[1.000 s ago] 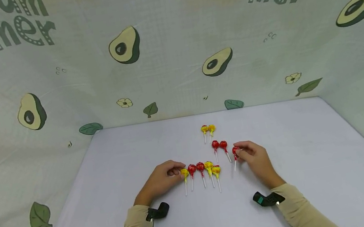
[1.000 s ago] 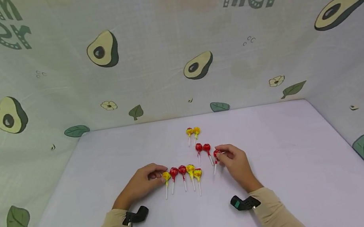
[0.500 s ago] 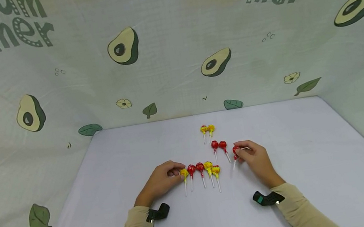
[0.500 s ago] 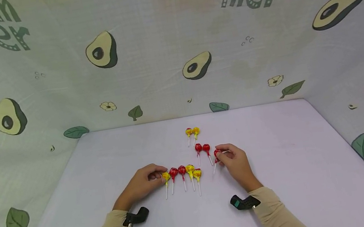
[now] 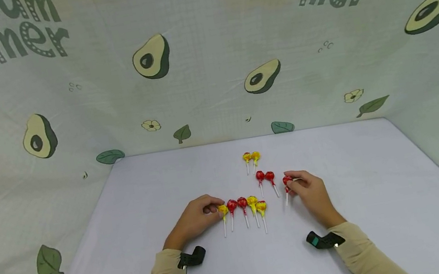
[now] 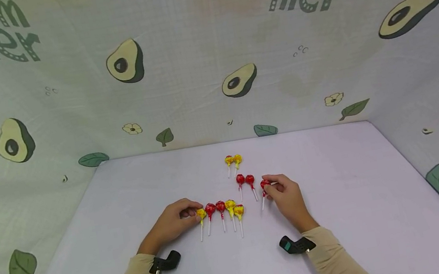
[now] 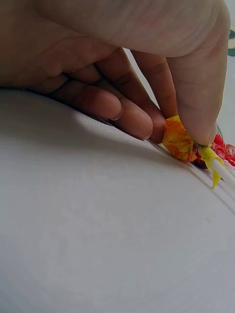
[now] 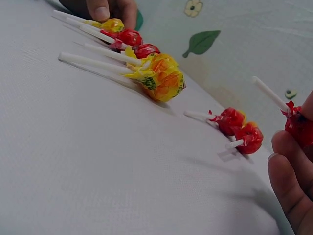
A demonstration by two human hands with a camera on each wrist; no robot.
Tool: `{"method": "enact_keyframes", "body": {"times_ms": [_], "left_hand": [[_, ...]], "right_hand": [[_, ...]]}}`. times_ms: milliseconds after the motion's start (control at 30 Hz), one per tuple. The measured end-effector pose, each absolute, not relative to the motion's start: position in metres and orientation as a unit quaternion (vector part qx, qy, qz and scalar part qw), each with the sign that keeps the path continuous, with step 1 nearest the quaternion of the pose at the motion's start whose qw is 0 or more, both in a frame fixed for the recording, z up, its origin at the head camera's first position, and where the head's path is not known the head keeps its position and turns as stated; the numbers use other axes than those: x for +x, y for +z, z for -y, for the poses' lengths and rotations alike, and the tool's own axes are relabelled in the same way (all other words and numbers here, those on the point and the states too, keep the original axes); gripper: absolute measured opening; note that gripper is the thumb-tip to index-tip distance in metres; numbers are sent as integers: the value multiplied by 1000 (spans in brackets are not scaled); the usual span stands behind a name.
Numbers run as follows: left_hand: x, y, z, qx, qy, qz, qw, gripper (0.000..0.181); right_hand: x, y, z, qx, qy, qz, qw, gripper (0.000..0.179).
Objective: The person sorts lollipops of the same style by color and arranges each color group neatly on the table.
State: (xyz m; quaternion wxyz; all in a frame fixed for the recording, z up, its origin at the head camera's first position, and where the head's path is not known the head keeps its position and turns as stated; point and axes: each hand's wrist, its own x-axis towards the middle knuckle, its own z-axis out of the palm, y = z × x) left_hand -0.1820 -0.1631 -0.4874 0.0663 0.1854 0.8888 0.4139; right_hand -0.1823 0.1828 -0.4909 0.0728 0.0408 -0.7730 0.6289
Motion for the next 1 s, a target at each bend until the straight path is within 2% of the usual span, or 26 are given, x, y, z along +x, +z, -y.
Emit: {"method": "enact_keyframes", "body": {"times_ms": [433,733,1000], "left_hand": [[-182,-486,163,184,411,-891,64,23],[-181,-485,162,179,412,-891,63,23],[-181,-488,161,179,418,-888,66,23]], "right_hand": [[-172,-467,-177,41,597,798,76,30],[-187,-490,-185,39,598,797,73,30],[-194,-491,-187,36,586,808,55,31]]}}
